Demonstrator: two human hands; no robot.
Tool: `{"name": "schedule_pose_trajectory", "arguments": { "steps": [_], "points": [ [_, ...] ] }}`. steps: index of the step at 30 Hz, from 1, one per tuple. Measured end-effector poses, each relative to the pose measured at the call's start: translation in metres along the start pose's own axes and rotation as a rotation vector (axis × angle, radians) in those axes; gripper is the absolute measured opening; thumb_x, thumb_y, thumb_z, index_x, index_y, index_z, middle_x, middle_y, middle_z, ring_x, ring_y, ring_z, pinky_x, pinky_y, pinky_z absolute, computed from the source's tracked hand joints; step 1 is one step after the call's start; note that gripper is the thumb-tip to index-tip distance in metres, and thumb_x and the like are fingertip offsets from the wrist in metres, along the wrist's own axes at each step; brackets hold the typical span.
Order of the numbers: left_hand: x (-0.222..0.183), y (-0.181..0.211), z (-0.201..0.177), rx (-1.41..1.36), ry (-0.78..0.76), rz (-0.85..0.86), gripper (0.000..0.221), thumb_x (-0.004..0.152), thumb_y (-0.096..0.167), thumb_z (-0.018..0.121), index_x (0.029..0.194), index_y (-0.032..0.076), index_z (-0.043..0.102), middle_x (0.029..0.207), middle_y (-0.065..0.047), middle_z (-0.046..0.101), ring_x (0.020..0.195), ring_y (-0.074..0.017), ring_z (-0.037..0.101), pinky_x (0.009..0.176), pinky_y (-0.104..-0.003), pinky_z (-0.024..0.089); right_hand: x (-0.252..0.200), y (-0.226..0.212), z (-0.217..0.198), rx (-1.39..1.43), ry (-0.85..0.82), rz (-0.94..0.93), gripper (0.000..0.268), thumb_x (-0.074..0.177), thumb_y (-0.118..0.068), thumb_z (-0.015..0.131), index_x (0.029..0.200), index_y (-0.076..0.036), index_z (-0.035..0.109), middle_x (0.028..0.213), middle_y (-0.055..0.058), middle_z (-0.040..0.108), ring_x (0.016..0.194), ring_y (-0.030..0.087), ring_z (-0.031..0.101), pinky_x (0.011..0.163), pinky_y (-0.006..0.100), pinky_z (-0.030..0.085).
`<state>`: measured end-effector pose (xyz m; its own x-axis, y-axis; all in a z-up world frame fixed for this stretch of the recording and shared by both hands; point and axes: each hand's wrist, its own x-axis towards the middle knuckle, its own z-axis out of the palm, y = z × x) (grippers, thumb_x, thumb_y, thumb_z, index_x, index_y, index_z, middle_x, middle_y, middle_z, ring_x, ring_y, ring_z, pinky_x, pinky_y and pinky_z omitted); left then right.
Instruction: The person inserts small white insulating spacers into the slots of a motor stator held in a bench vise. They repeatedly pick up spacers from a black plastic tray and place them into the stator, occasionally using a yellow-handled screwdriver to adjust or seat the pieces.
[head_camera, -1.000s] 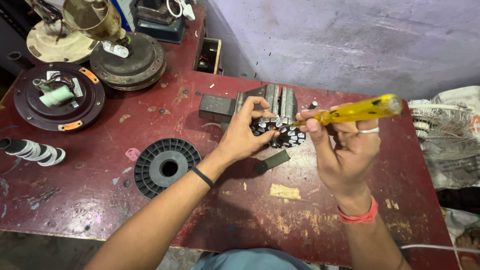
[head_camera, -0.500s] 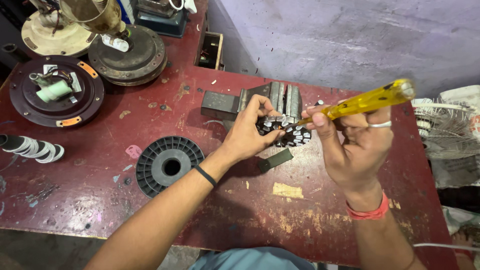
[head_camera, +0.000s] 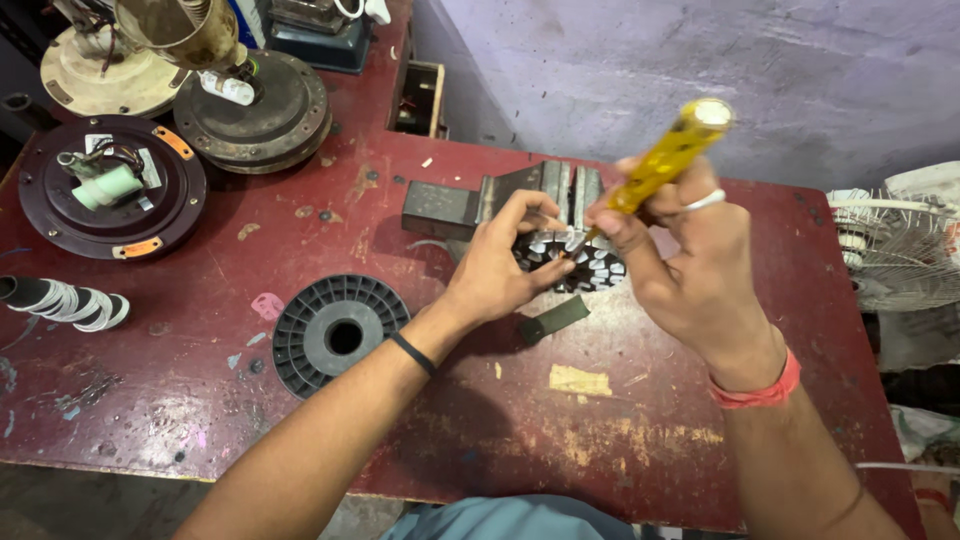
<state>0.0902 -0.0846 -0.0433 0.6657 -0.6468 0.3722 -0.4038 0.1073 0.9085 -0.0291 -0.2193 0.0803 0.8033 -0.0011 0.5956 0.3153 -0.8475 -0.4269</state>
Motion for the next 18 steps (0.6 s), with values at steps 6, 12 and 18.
{"name": "schedule_pose_trajectory", "arguments": {
  "steps": [6, 12, 18],
  "points": [
    [-0.001, 0.002, 0.0, 0.025, 0.019, -0.005, 0.058, 0.079, 0.017, 0.088, 0.123, 0.011, 0.051, 0.102, -0.01, 0.074, 0.098, -0.0208, 0.074, 0.087, -0.036, 0.058, 0.012, 0.004, 0.006, 0.084, -0.179, -0.087, 0.03, 0.102, -0.002, 0.065, 0.129, 0.002, 0.054, 0.103, 0.015, 0.074, 0.097, 0.021, 0.074, 0.079, 0.032, 0.058],
    [-0.001, -0.001, 0.0, 0.037, 0.027, -0.014, 0.058, 0.078, 0.015, 0.089, 0.119, 0.009, 0.047, 0.1, -0.01, 0.075, 0.096, -0.0203, 0.073, 0.086, -0.036, 0.057, 0.01, 0.024, 0.01, 0.424, -0.145, 0.072, 0.027, 0.105, 0.001, 0.063, 0.13, 0.003, 0.052, 0.1, 0.008, 0.068, 0.093, 0.013, 0.065, 0.083, 0.028, 0.054],
    [0.0, -0.003, 0.0, 0.038, 0.032, 0.01, 0.055, 0.078, 0.015, 0.089, 0.113, 0.008, 0.047, 0.103, -0.011, 0.075, 0.097, -0.0208, 0.071, 0.091, -0.037, 0.055, -0.004, 0.035, 0.016, 0.548, -0.026, 0.114, 0.027, 0.108, 0.003, 0.056, 0.134, 0.003, 0.046, 0.109, 0.007, 0.061, 0.098, 0.014, 0.066, 0.09, 0.028, 0.056]
  ]
}}
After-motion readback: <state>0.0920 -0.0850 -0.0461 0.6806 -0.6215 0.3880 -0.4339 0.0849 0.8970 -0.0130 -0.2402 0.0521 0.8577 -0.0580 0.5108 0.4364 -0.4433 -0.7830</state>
